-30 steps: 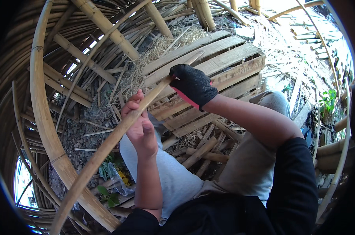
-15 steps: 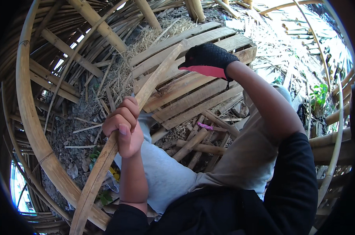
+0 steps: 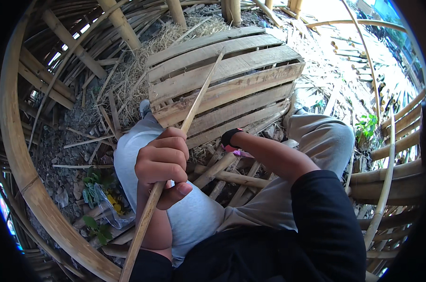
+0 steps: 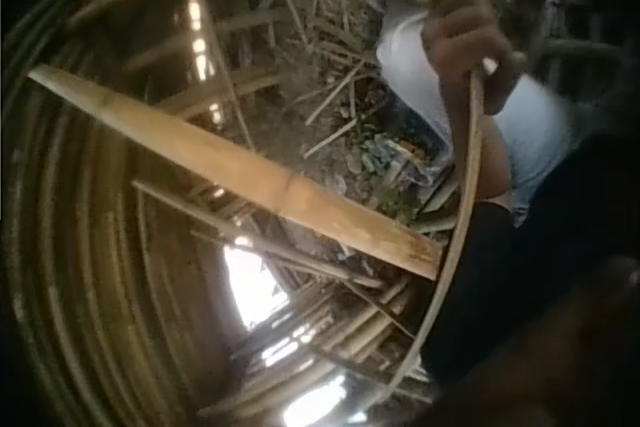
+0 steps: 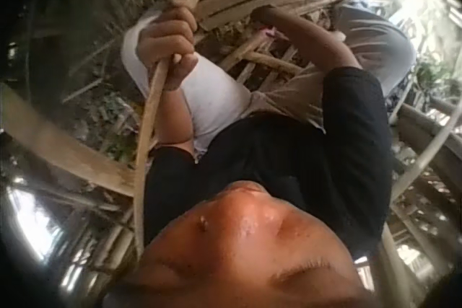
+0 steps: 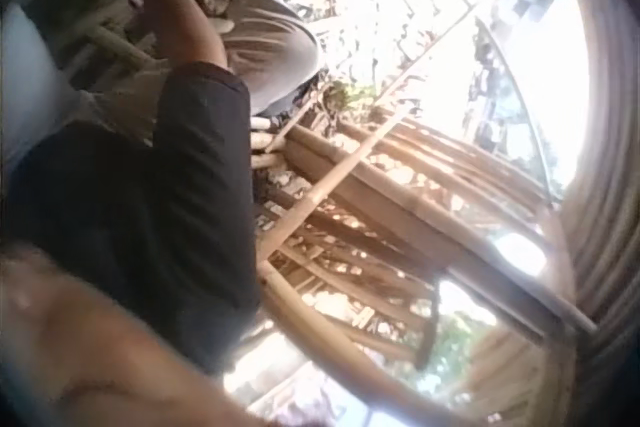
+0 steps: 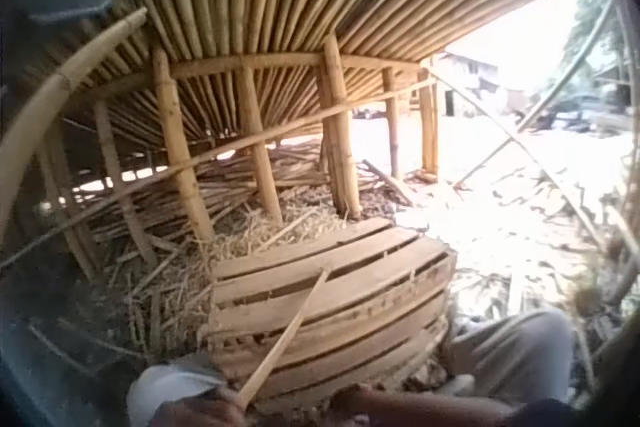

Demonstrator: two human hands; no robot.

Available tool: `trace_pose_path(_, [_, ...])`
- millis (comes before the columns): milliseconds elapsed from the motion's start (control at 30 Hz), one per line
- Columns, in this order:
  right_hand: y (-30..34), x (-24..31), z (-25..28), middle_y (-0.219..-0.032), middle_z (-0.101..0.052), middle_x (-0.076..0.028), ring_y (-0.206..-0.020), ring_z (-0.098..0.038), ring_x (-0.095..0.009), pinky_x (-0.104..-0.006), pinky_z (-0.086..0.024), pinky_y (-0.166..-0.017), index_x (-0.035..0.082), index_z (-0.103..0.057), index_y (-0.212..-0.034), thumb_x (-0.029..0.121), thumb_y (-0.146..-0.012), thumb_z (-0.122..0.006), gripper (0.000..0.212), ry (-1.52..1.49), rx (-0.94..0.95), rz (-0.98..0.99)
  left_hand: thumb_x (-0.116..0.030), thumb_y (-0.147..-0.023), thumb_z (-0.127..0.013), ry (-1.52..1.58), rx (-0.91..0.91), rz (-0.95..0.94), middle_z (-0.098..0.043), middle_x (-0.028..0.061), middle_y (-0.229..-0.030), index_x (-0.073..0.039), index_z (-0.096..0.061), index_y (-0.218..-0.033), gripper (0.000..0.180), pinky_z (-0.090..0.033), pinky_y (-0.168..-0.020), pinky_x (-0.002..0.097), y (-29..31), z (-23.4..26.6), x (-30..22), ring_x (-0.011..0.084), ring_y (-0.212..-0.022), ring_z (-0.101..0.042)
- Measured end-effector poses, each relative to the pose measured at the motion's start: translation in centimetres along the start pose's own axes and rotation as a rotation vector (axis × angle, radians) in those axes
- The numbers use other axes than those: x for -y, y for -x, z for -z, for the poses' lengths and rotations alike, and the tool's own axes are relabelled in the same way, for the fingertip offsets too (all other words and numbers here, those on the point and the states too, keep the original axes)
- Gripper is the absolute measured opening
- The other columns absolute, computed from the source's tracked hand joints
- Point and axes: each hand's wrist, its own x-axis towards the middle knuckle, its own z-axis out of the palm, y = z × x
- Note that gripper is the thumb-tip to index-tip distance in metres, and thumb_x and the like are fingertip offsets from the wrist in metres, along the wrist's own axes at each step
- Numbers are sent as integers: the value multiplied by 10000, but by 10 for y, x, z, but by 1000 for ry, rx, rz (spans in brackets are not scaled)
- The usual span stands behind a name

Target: The person sits on a low platform and uses a knife to shave a thin bamboo strip held in the left hand, repeatedly drawing the blade along the strip to remove thin shavings. The person adjusts grip and repositions the strip multiple times while continuing to shave it.

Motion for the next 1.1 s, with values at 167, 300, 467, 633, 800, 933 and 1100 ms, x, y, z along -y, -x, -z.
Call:
trace_pose_path(167, [-27, 5, -14, -853, -723, -82, -695, -647, -198, -371, -535, -661, 50, -764, -956, 564, -840, -757, 527, 35, -91, -55, -281, -842, -763, -22, 11, 27, -438, 8, -551, -71, -506, -582, 421, -423, -643, 380, 3, 9, -7, 229, -553, -491])
trace_pose_path(300, [-31, 21, -32, -867, -728, -79, -706, -653, -196, -366, -541, -675, 52, -767, -962, 549, -838, -764, 512, 69, -132, -101, -251, -827, -773, -22, 26, 48, -439, 21, -564, -60, -503, -583, 411, -451, -674, 396, 4, 6, -12, 244, -580, -508])
trace_pose_path(467, [-41, 31, -38, -884, -735, -75, -720, -661, -194, -359, -549, -693, 56, -771, -970, 531, -835, -773, 494, 118, -175, -144, -221, -838, -769, -18, 35, 40, -444, 23, -567, -59, -507, -585, 398, -449, -675, 394, 1, 10, -11, 251, -582, -511])
trace_pose_path(633, [-39, 14, -25, -901, -742, -70, -734, -669, -191, -352, -556, -711, 59, -775, -978, 512, -832, -782, 476, 190, -212, -154, -253, -837, -743, -43, -18, -18, -446, -11, -519, -93, -510, -578, 383, -406, -621, 377, 4, 10, -6, 203, -522, -481])
trace_pose_path(800, [1, -17, 51, -919, -749, -66, -748, -677, -189, -346, -564, -729, 63, -779, -986, 494, -829, -791, 459, 32, -149, -125, -269, -866, -744, -55, -51, -27, -450, -10, -522, -96, -508, -575, 412, -416, -630, 375, 5, 16, -4, 203, -525, -485])
trace_pose_path(933, [82, -18, 151, -812, -707, -27, -662, -641, -133, -284, -533, -638, 107, -783, -967, 405, -856, -791, 317, -517, -14, -42, -219, -848, -757, -60, -75, 4, -453, 10, -551, -79, -500, -583, 395, -425, -656, 381, 10, 23, -8, 228, -551, -497])
trace_pose_path(1100, [178, -23, 239, -829, -683, 2, -697, -620, -80, -241, -513, -639, 40, -769, -1018, 359, -899, -818, 344, -862, -518, 298, -168, -795, -775, -69, -63, 15, -467, 21, -569, -75, -502, -588, 355, -430, -664, 384, 13, 28, -14, 239, -567, -505])
